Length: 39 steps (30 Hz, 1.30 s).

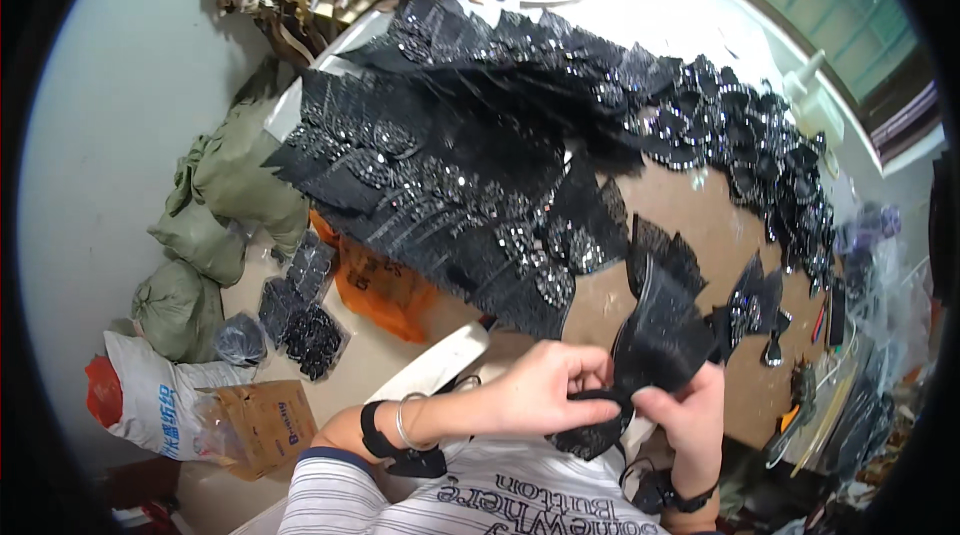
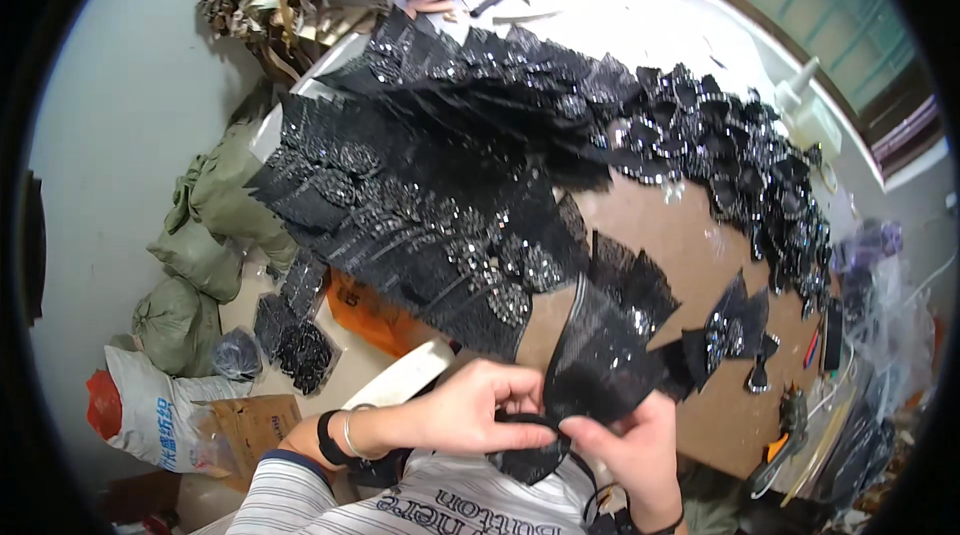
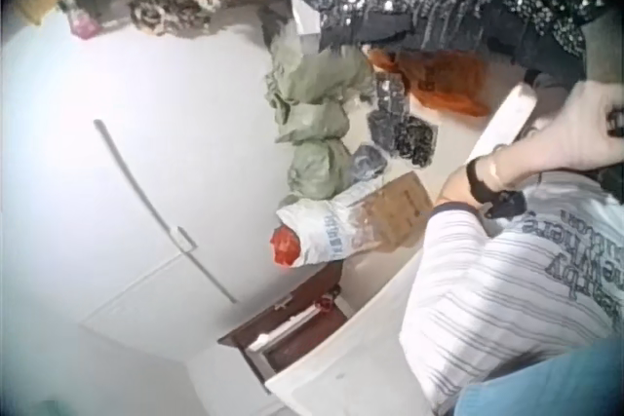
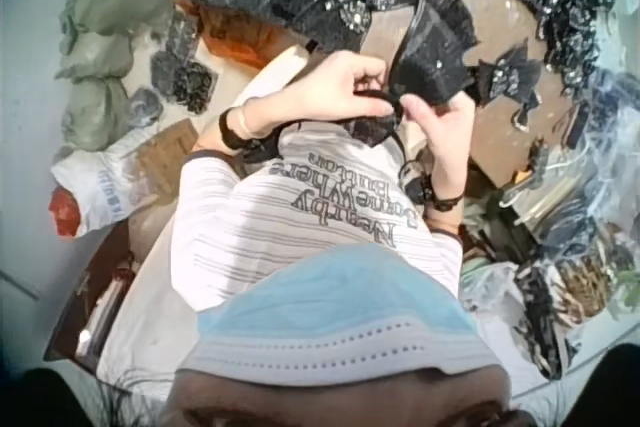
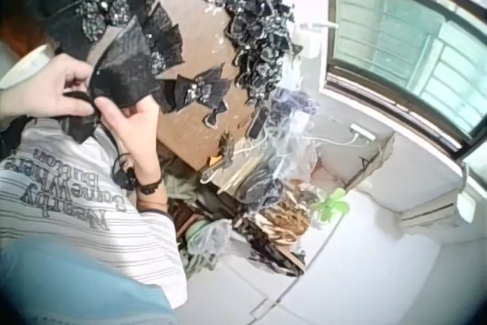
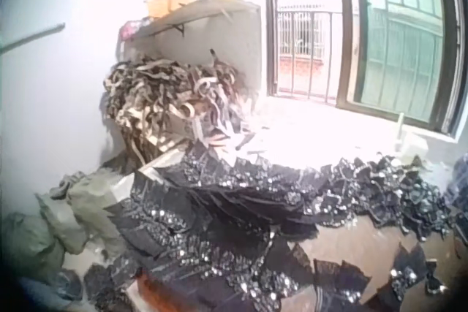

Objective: The person assembles black lace bows by folding pieces of sequined lace and securing them with a hot glue gun. They repeatedly pick up lace pieces, fold them into bow shapes, apply glue to the center, and press the layers together before placing the finished items on the table.

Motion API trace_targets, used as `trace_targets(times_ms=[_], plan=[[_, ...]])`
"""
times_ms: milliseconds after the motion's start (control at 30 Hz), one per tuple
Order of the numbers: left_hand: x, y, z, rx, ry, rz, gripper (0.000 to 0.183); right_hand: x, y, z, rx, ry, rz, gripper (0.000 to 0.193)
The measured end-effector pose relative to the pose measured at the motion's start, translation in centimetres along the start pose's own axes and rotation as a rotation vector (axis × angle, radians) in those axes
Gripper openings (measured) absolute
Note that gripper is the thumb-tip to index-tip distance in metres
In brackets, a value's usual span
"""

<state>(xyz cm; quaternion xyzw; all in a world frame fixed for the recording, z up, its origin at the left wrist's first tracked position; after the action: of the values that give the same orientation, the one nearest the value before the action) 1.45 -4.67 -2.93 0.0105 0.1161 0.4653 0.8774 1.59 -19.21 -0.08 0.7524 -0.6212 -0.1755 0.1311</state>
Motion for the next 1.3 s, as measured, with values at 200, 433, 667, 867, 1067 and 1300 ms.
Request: trace_targets(times_ms=[200,433,667,867,1067,1300], plan=[[0.1,2.5,3.0,-0.138,-0.099,-0.147,0.03,-0.6,0.8,-5.2,0.017,0.269,0.032,0.032],[16.4,6.7,14.5,-0.429,-0.598,0.401,0.039,2.7,-5.2,-26.2,0.963,0.8,0.392,0.018],[41.1,3.8,17.1,-0.238,-1.115,1.014,0.034,-6.3,-24.3,-22.4,1.142,1.007,0.287,0.032],[46.5,-7.1,9.7,-0.23,-1.372,0.722,0.025,-9.9,-27.8,-13.0,0.729,1.235,0.025,0.049],[47.1,-12.4,6.2,0.21,-1.467,0.783,0.053,-10.6,-25.2,-11.7,1.045,1.411,0.227,0.059],[48.9,-8.6,8.2,-0.01,-1.055,0.869,0.05,-11.8,-25.9,-9.7,0.968,1.421,0.031,0.076]])
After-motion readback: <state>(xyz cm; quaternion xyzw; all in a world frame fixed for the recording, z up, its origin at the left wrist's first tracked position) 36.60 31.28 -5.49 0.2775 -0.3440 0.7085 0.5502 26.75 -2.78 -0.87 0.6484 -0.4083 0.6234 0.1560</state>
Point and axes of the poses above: each hand's wrist, its own y-axis away from the middle knuckle, its own x-axis out of the back of the hand, z = x × y, the point moved 7 cm from there along -y, towards the middle knuckle, and after that the axes turned 6 degrees about -x, right-handed, at the moved point
